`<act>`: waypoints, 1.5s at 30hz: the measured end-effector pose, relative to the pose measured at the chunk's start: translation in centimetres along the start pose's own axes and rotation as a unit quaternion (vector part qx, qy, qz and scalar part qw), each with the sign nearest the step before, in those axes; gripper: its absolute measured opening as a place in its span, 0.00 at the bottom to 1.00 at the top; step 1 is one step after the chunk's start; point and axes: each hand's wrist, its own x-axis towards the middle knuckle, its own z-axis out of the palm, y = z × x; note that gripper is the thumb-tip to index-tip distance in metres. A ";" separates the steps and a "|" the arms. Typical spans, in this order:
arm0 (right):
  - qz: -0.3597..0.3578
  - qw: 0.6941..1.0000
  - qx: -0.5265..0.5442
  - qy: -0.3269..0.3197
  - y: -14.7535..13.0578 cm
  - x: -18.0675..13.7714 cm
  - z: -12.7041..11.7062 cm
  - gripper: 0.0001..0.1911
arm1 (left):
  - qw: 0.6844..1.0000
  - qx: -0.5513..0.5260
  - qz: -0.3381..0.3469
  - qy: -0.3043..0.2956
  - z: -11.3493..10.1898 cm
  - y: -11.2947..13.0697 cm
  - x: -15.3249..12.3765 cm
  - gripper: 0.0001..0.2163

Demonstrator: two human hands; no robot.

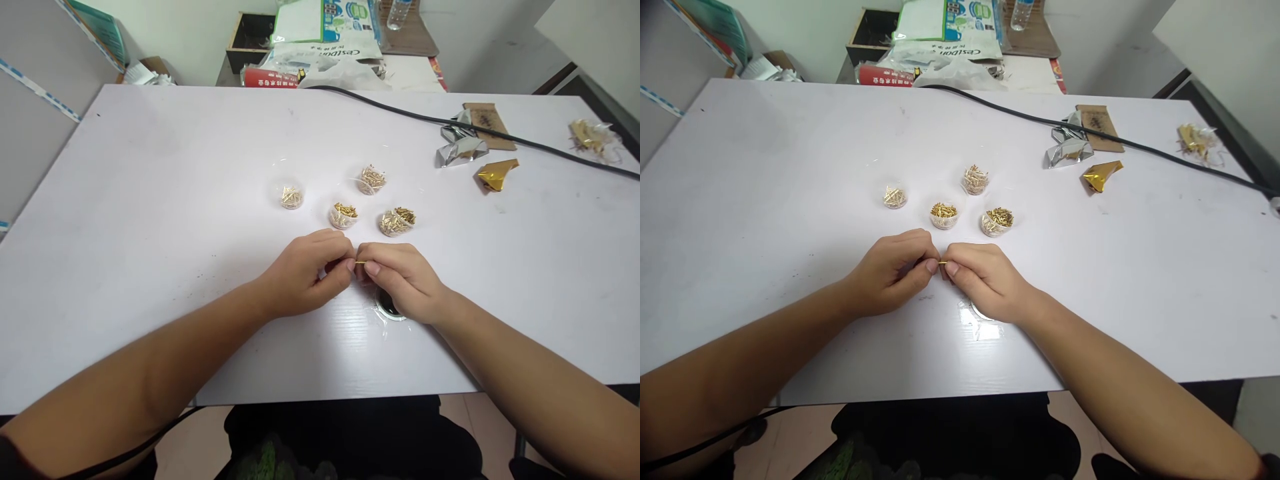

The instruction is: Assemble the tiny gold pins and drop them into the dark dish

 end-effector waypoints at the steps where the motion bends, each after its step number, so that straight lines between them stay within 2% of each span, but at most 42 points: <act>1: 0.002 1.000 0.014 -0.008 0.0 0.0 -0.1 0.15 | 1.000 -0.006 0.000 0.002 0.0 0.0 0.0 0.07; 8: 0.070 0.985 0.153 -0.040 -0.7 0.1 -0.3 0.15 | 0.999 -0.033 -0.003 0.002 -0.1 0.2 0.1 0.07; 19: 0.104 0.948 0.293 -0.068 -0.7 0.1 -0.3 0.15 | 0.999 -0.046 0.016 -0.001 -0.2 0.2 0.0 0.08; 29: 0.106 0.940 0.317 -0.067 -0.7 -0.1 -0.2 0.16 | 0.997 -0.077 0.006 -0.017 -0.2 0.3 0.0 0.09; 37: 0.105 0.914 0.386 -0.063 -0.5 -0.1 0.4 0.17 | 0.995 -0.083 0.014 -0.045 -0.2 0.5 0.1 0.09; 45: 0.112 0.922 0.367 -0.056 -0.4 -0.2 0.6 0.19 | 0.995 -0.084 0.028 -0.056 -0.1 0.4 0.1 0.10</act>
